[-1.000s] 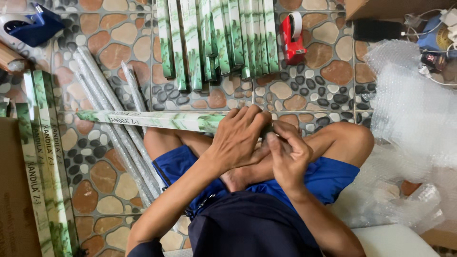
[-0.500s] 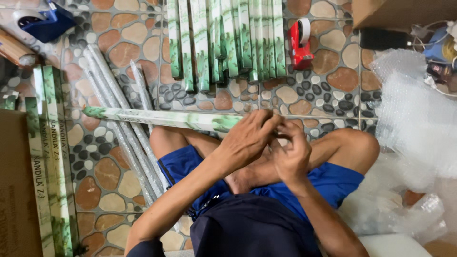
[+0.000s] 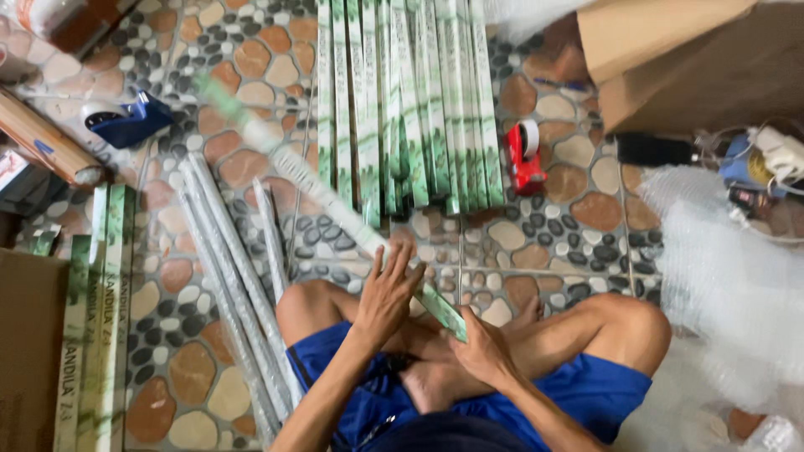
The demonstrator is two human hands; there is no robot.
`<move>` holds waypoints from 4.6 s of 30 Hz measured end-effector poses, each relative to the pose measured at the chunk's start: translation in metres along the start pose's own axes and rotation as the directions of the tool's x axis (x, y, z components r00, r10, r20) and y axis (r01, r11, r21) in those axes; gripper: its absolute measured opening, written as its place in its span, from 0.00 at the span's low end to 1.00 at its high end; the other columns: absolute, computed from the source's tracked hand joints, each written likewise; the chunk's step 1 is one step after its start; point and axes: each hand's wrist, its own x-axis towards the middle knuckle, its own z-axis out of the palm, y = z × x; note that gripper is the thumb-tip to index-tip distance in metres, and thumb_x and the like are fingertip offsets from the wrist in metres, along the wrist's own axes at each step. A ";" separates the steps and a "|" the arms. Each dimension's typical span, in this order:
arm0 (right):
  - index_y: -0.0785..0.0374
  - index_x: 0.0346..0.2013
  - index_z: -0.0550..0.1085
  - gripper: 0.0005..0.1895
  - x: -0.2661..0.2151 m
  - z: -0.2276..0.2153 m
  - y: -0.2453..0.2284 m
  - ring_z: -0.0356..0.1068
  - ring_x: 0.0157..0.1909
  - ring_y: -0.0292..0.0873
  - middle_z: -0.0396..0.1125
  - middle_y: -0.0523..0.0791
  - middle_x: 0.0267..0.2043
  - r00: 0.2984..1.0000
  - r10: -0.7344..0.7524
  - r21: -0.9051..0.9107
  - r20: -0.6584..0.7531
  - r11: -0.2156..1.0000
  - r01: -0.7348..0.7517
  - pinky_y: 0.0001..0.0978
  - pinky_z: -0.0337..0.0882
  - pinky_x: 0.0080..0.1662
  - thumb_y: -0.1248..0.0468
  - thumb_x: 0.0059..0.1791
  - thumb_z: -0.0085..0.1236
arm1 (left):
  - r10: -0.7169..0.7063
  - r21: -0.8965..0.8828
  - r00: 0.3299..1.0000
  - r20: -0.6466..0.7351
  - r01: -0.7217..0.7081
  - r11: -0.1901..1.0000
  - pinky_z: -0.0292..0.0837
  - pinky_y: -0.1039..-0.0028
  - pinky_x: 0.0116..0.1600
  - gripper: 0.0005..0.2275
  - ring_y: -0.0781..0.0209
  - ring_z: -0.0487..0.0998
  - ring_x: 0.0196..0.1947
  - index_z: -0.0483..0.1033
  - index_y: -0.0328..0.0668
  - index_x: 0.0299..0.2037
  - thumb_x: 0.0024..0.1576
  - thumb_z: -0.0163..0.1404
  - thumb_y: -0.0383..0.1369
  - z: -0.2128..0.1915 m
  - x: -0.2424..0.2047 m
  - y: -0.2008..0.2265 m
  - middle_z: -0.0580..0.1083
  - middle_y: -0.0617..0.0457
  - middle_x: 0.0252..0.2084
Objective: The person packages long aquarium lights by hand, inserting them into printed cardboard tubes and then wrapping the tubes with bubble wrap.
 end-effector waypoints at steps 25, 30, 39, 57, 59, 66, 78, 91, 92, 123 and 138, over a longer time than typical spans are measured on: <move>0.57 0.81 0.49 0.48 0.273 -0.069 -0.006 0.48 0.80 0.56 0.47 0.54 0.82 0.975 -0.092 -0.027 -0.202 0.996 0.088 0.41 0.49 0.73 0.54 0.50 0.59 | -0.963 -0.098 -0.062 -0.262 0.995 -0.037 0.67 0.43 0.52 0.40 0.30 0.72 0.53 0.68 0.39 0.67 0.54 0.49 0.65 0.140 -0.275 -0.082 0.72 0.31 0.52; 0.72 0.76 0.59 0.40 0.244 -0.049 0.034 0.64 0.64 0.62 0.58 0.63 0.70 0.851 -0.219 0.003 -0.477 0.968 0.251 0.49 0.63 0.63 0.60 0.54 0.65 | -0.993 -0.246 -0.034 -0.113 0.969 -0.005 0.67 0.46 0.58 0.30 0.32 0.77 0.51 0.77 0.35 0.51 0.60 0.49 0.59 0.095 -0.314 -0.121 0.78 0.35 0.47; 0.81 0.69 0.75 0.27 0.228 -0.052 0.068 0.71 0.53 0.59 0.65 0.64 0.63 0.691 -0.475 -0.224 -0.545 0.877 0.426 0.44 0.73 0.40 0.74 0.55 0.67 | -0.850 0.059 -0.522 0.069 0.853 -0.519 0.55 0.37 0.69 0.45 0.29 0.70 0.66 0.58 0.33 0.74 0.54 0.62 0.55 -0.043 -0.464 -0.277 0.71 0.32 0.66; 0.71 0.57 0.77 0.13 0.179 -0.010 0.011 0.73 0.50 0.50 0.67 0.57 0.58 0.812 -0.412 0.006 -0.413 0.891 0.454 0.40 0.73 0.58 0.77 0.57 0.60 | -0.741 -0.079 0.094 0.665 0.995 0.056 0.73 0.60 0.50 0.22 0.46 0.82 0.49 0.81 0.61 0.52 0.50 0.62 0.54 -0.022 -0.306 -0.214 0.82 0.52 0.54; 0.70 0.56 0.77 0.12 0.169 -0.007 0.005 0.73 0.51 0.48 0.68 0.55 0.59 0.825 -0.393 0.031 -0.406 0.897 0.442 0.38 0.73 0.54 0.74 0.57 0.60 | -0.674 0.006 0.060 0.736 0.995 0.095 0.75 0.65 0.46 0.22 0.52 0.82 0.45 0.81 0.56 0.47 0.52 0.59 0.58 -0.031 -0.281 -0.213 0.82 0.51 0.48; 0.71 0.54 0.79 0.13 0.147 0.015 0.015 0.75 0.52 0.61 0.69 0.60 0.57 0.845 -0.350 0.123 -0.405 0.895 0.430 0.41 0.75 0.48 0.75 0.54 0.64 | -0.576 -0.194 0.161 0.802 0.981 0.004 0.58 0.45 0.75 0.55 0.33 0.62 0.74 0.58 0.42 0.78 0.44 0.53 0.72 -0.094 -0.260 -0.221 0.66 0.32 0.72; 0.62 0.54 0.80 0.11 0.110 0.047 0.068 0.77 0.45 0.45 0.75 0.52 0.50 0.942 -0.123 0.277 -0.313 0.937 0.214 0.32 0.74 0.45 0.70 0.56 0.63 | -0.932 -0.108 0.336 -0.139 0.930 0.351 0.75 0.64 0.44 0.10 0.52 0.79 0.39 0.78 0.52 0.43 0.57 0.63 0.41 0.009 -0.339 -0.113 0.72 0.55 0.36; 0.68 0.52 0.77 0.09 0.109 0.064 0.116 0.77 0.39 0.42 0.75 0.54 0.43 0.954 -0.100 0.507 -0.284 0.828 0.238 0.29 0.79 0.41 0.69 0.58 0.64 | -0.628 -0.141 0.192 0.755 0.981 0.129 0.67 0.36 0.62 0.21 0.31 0.81 0.54 0.78 0.48 0.59 0.57 0.48 0.45 0.154 -0.403 0.206 0.80 0.36 0.51; 0.67 0.53 0.76 0.09 0.105 0.063 0.127 0.77 0.38 0.41 0.75 0.52 0.42 0.959 -0.091 0.507 -0.268 0.833 0.221 0.28 0.78 0.40 0.69 0.58 0.63 | -0.700 -0.181 0.182 0.691 0.981 0.077 0.67 0.37 0.62 0.24 0.29 0.80 0.55 0.72 0.44 0.64 0.59 0.48 0.43 0.118 -0.387 0.201 0.78 0.32 0.52; 0.66 0.55 0.76 0.10 0.086 0.071 0.152 0.76 0.37 0.41 0.74 0.55 0.42 0.978 -0.064 0.552 -0.200 0.817 0.166 0.26 0.77 0.39 0.71 0.59 0.57 | -0.911 0.288 0.223 -0.346 0.950 0.123 0.78 0.50 0.47 0.18 0.42 0.81 0.51 0.86 0.46 0.45 0.55 0.58 0.49 0.069 -0.440 -0.103 0.80 0.42 0.47; 0.70 0.53 0.78 0.13 0.093 0.085 0.170 0.77 0.36 0.48 0.75 0.57 0.40 0.971 -0.091 0.444 -0.223 0.877 0.184 0.37 0.76 0.40 0.74 0.54 0.59 | -0.825 0.543 0.534 -0.186 0.755 0.366 0.78 0.61 0.39 0.07 0.50 0.82 0.41 0.85 0.50 0.37 0.50 0.61 0.38 0.037 -0.380 -0.191 0.79 0.53 0.35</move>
